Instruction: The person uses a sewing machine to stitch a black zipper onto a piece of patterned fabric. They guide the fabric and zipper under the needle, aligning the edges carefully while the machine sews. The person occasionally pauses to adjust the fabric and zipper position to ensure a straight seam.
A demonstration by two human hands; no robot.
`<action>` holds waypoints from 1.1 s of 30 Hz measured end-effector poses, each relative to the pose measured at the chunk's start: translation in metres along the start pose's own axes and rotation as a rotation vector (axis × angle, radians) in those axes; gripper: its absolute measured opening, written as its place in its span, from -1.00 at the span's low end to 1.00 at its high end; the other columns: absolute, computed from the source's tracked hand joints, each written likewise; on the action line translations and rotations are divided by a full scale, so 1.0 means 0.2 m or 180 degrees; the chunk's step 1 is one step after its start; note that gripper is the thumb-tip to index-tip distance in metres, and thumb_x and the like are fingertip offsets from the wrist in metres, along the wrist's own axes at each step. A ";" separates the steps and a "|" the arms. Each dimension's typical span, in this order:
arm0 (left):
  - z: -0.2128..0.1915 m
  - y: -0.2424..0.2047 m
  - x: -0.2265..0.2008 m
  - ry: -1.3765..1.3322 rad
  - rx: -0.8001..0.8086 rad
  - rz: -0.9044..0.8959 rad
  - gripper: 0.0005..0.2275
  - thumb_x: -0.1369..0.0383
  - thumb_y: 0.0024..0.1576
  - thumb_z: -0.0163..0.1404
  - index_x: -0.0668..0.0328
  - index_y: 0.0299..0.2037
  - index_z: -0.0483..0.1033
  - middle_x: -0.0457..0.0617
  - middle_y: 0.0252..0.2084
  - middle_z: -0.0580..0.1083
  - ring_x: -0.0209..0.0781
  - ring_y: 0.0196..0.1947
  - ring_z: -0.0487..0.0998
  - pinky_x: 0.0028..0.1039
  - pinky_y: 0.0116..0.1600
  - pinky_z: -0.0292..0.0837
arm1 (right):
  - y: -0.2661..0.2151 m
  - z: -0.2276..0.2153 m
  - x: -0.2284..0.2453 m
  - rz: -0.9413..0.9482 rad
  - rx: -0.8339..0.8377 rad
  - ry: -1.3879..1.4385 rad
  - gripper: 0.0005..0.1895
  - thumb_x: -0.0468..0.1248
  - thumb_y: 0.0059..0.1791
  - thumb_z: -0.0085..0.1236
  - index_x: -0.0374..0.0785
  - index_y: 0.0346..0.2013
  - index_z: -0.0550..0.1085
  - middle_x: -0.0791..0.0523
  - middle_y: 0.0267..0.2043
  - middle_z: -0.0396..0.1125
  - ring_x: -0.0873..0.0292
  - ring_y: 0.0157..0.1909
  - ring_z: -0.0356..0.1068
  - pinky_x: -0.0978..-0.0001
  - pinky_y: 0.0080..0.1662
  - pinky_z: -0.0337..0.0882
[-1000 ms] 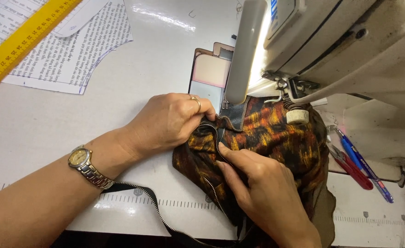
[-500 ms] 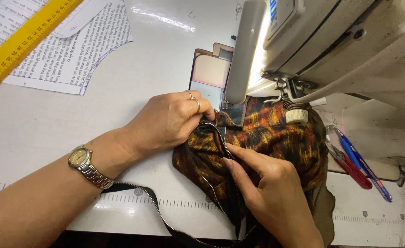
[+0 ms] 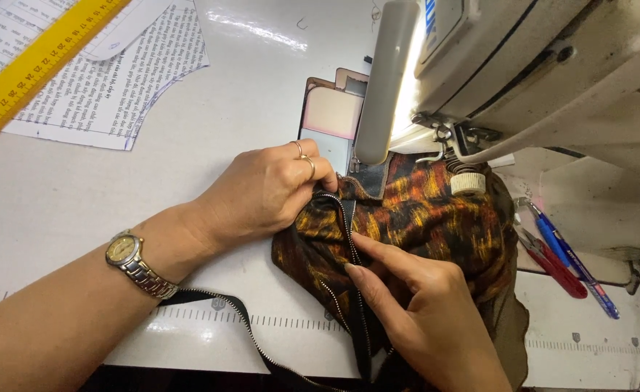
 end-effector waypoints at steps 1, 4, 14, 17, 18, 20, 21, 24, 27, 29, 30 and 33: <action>0.00 0.00 0.00 0.0009 -0.0003 0.0000 -0.79 0.54 0.04 -0.18 0.06 -0.26 0.51 -0.13 -0.33 0.43 -0.09 -0.48 0.44 -0.27 -0.47 0.34 | 0.00 0.00 0.01 -0.0096 0.0012 0.0105 -0.61 -0.19 -0.14 0.19 -0.16 -0.03 0.53 0.23 -0.33 0.59 0.49 -0.54 0.29 0.59 -0.41 0.37; 0.00 0.00 0.00 0.0033 0.0013 -0.0003 -0.78 0.53 0.04 -0.18 0.05 -0.25 0.51 -0.13 -0.32 0.44 -0.08 -0.47 0.45 -0.26 -0.46 0.35 | -0.01 0.00 0.03 -0.0215 0.0069 0.0376 -0.63 -0.23 -0.13 0.17 -0.19 -0.03 0.52 0.16 -0.18 0.55 0.40 -0.31 0.41 0.58 -0.21 0.41; -0.03 -0.01 -0.03 -0.0061 -0.0136 0.0149 -0.81 0.60 0.02 -0.20 0.14 -0.33 0.47 -0.10 -0.25 0.40 -0.11 -0.47 0.43 -0.31 -0.47 0.33 | 0.00 -0.01 0.10 -0.0105 0.0671 0.1310 -0.77 -0.27 -0.07 0.08 -0.23 -0.18 0.58 0.19 -0.40 0.44 0.35 -0.41 0.39 0.55 -0.34 0.39; -0.06 0.00 -0.06 -0.0166 -0.0160 0.0352 -0.76 0.72 -0.05 -0.19 0.18 -0.32 0.42 -0.08 -0.24 0.37 -0.14 -0.37 0.43 -0.38 -0.46 0.37 | -0.03 0.00 0.04 0.0652 0.0789 0.1659 -0.81 -0.27 -0.07 0.10 -0.27 -0.31 0.63 0.15 -0.56 0.45 0.35 -0.51 0.40 0.54 -0.43 0.41; -0.07 0.00 -0.08 -0.0172 -0.0155 0.0346 -0.76 0.72 -0.05 -0.19 0.18 -0.32 0.42 -0.08 -0.24 0.37 -0.14 -0.37 0.43 -0.38 -0.46 0.37 | -0.04 0.00 0.03 0.0660 0.0794 0.1661 -0.81 -0.27 -0.07 0.10 -0.27 -0.31 0.63 0.15 -0.56 0.45 0.35 -0.51 0.40 0.54 -0.43 0.41; -0.09 0.00 -0.12 -0.0175 -0.0001 0.0490 -0.81 0.66 0.05 -0.11 0.14 -0.25 0.39 -0.03 -0.22 0.31 -0.12 -0.20 0.38 -0.37 -0.47 0.36 | -0.06 0.01 -0.01 0.1105 0.0680 0.1721 -0.80 -0.27 -0.09 0.11 -0.30 -0.33 0.63 0.08 -0.62 0.56 0.31 -0.56 0.52 0.55 -0.43 0.55; -0.08 0.00 -0.11 -0.0181 0.0006 0.0486 -0.81 0.66 0.05 -0.11 0.14 -0.25 0.39 -0.03 -0.22 0.31 -0.12 -0.20 0.38 -0.37 -0.47 0.36 | -0.07 0.01 -0.03 0.1114 0.0682 0.1725 -0.80 -0.27 -0.09 0.11 -0.30 -0.33 0.63 0.08 -0.62 0.56 0.31 -0.56 0.52 0.55 -0.43 0.55; -0.06 -0.01 -0.12 -0.0075 0.0117 0.0876 -0.54 0.81 -0.06 -0.22 0.06 -0.07 0.44 0.04 -0.12 0.27 0.01 -0.08 0.31 -0.32 -0.46 0.42 | -0.09 0.02 -0.04 0.1117 0.0703 0.2134 -0.79 -0.30 -0.05 0.02 -0.36 -0.26 0.56 -0.04 -0.60 0.58 0.21 -0.55 0.57 0.52 -0.42 0.56; -0.04 -0.01 -0.11 0.0167 0.0317 0.0845 -0.73 0.62 0.04 -0.05 0.04 -0.16 0.57 0.06 -0.04 0.29 -0.03 -0.09 0.35 -0.30 -0.50 0.43 | -0.10 0.02 -0.02 0.0987 0.0716 0.2141 -0.78 -0.29 -0.04 -0.01 -0.34 -0.24 0.54 0.00 -0.50 0.58 0.21 -0.49 0.60 0.50 -0.37 0.61; -0.06 0.00 -0.12 0.0039 0.0218 0.0688 -0.84 0.64 0.02 -0.09 0.17 -0.35 0.48 0.03 -0.11 0.31 -0.08 -0.12 0.37 -0.32 -0.40 0.44 | -0.10 0.03 0.00 0.0859 0.0832 0.1996 -0.75 -0.30 -0.03 -0.04 -0.32 -0.20 0.56 0.07 -0.30 0.54 0.23 -0.36 0.64 0.53 -0.27 0.66; -0.06 0.00 -0.12 0.0042 0.0215 0.0692 -0.84 0.64 0.02 -0.09 0.17 -0.35 0.48 0.03 -0.11 0.31 -0.08 -0.12 0.37 -0.32 -0.40 0.44 | -0.10 0.03 0.00 0.0856 0.0829 0.1994 -0.75 -0.30 -0.03 -0.04 -0.32 -0.20 0.56 0.07 -0.30 0.54 0.23 -0.36 0.64 0.53 -0.27 0.66; -0.07 -0.01 -0.13 -0.0029 0.0135 0.0730 -0.80 0.67 -0.05 -0.12 0.23 -0.32 0.49 0.03 -0.10 0.35 -0.09 -0.14 0.40 -0.35 -0.39 0.45 | -0.09 0.02 0.03 0.0425 0.0829 0.1683 -0.76 -0.30 -0.02 -0.05 -0.28 -0.20 0.57 0.13 -0.34 0.51 0.30 -0.33 0.64 0.58 -0.25 0.63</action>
Point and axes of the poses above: each hand's wrist, its own y-axis towards the middle knuckle, its own z-axis out of the palm, x = y × z, the point moved 3 cm from there along y, towards the middle knuckle
